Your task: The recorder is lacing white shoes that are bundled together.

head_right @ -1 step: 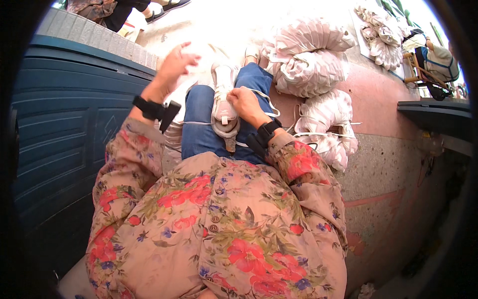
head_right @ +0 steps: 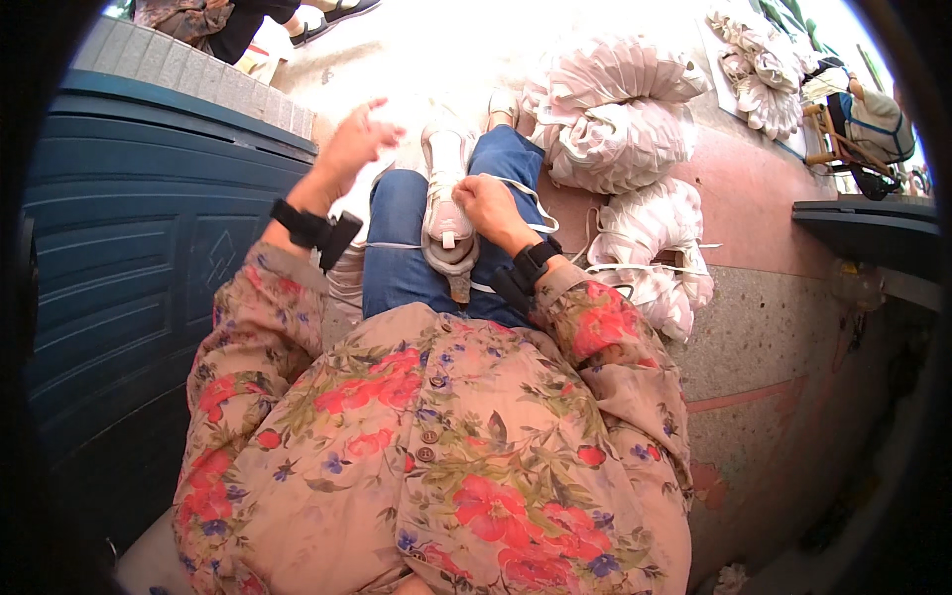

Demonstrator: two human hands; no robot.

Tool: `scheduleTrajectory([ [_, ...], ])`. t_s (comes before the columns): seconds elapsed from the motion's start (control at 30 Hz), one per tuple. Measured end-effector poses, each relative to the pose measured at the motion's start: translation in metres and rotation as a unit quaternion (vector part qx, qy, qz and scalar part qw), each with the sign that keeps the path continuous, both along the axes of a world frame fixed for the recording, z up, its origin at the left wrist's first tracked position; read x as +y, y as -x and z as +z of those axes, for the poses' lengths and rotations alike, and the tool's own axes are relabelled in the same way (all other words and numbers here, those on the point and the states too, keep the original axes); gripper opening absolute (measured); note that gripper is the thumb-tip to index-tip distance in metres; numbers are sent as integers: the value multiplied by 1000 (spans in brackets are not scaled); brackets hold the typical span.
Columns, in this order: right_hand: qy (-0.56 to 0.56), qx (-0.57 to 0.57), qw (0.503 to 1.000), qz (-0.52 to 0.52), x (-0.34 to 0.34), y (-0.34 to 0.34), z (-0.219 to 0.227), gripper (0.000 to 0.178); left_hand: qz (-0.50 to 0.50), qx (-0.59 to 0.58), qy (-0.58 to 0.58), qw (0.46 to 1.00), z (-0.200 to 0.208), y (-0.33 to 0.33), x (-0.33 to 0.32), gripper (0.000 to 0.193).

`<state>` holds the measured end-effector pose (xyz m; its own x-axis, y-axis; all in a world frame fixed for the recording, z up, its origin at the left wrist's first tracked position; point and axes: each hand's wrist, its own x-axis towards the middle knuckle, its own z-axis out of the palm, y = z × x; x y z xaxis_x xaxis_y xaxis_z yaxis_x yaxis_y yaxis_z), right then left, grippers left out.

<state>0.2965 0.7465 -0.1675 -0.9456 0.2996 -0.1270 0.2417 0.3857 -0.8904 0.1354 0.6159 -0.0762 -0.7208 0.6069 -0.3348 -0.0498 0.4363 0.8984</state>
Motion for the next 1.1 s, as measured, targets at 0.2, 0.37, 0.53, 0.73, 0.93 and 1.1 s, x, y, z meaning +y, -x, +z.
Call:
scheduleTrajectory([
  [0.2, 189, -68, 979, 14, 7, 4, -5, 17, -60, -56, 17, 996, -55, -60, -22, 56],
  [0.37, 216, -65, 974, 0, 3, 6, -9, 15, -20, -51, 35, 998, -49, -75, -13, 56],
  [0.53, 166, 0, 986, -25, 0, 9, -19, 16, -8, -40, 36, 999, -48, -77, -12, 57],
  [0.73, 52, 25, 998, -9, 3, 10, -20, 21, 6, -43, 29, 999, -54, -75, -12, 58],
  [0.93, -8, 10, 1000, -14, -3, 10, -9, 23, 11, -59, 28, 998, -54, -75, -12, 58],
  [1.1, 281, -21, 955, -89, -3, 9, -11, 20, 27, -84, 11, 996, -56, -75, -12, 58],
])
